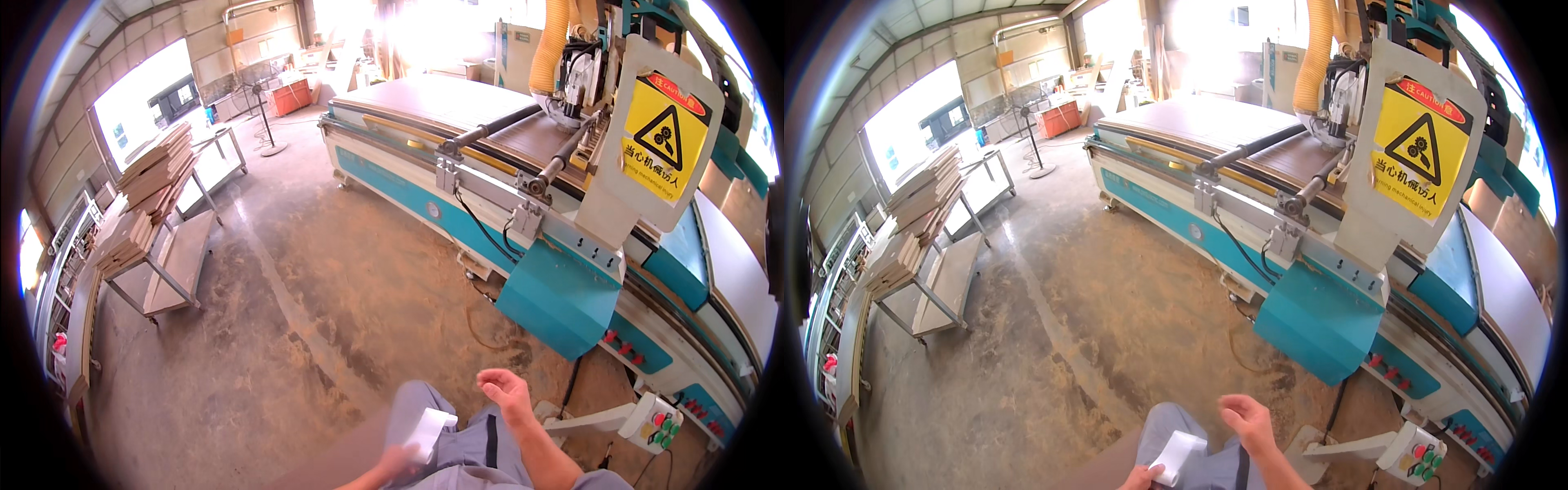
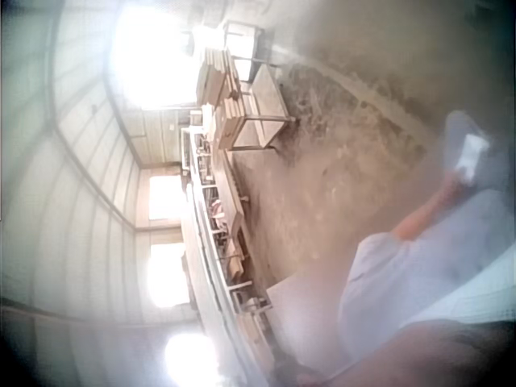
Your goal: The person sits on the floor, then stands and applies small white labels to various cut wooden pieces on a large workbench. They then pick up a large wooden frame and carry it to a stack of similar pieces.
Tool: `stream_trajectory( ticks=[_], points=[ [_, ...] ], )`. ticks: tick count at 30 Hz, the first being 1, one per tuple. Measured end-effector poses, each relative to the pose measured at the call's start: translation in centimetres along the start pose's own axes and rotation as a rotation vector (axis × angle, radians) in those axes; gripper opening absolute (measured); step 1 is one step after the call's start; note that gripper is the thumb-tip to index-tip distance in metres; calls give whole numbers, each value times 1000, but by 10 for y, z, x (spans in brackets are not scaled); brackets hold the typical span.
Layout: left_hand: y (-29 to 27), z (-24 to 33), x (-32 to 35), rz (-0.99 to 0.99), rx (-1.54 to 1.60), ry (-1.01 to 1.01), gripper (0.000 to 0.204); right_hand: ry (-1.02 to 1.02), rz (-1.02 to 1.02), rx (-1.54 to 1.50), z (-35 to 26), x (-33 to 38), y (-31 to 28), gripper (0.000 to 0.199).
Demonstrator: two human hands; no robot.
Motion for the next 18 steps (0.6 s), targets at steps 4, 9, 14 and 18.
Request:
stream_trajectory(
  ticks=[4, 9, 14, 18],
  points=[
    [-10, 9, 3, -7, -7, 15, 48, -418, -676, -151, -142, 35, 82, 33],
    [-40, -13, -26, 158, -196, 104, 51, -414, -1288, -398, -215, 71, 149, 37],
    [-62, -53, -87, 9, -486, 352, 37, -496, -1291, -532, -230, 70, 177, 25],
    [-76, -13, -72, -53, -569, 630, 31, -547, -1339, -587, -235, 58, 191, 24]
  ],
)
Point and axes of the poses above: each hand's wrist, its own x-axis away from the middle knuckle, its own y-axis out of the palm, z = x × y, the point moved 5 cm from there along -x, towards the middle knuckle, and after that the axes turned 10 degrees about x, right-handed, at the moved point
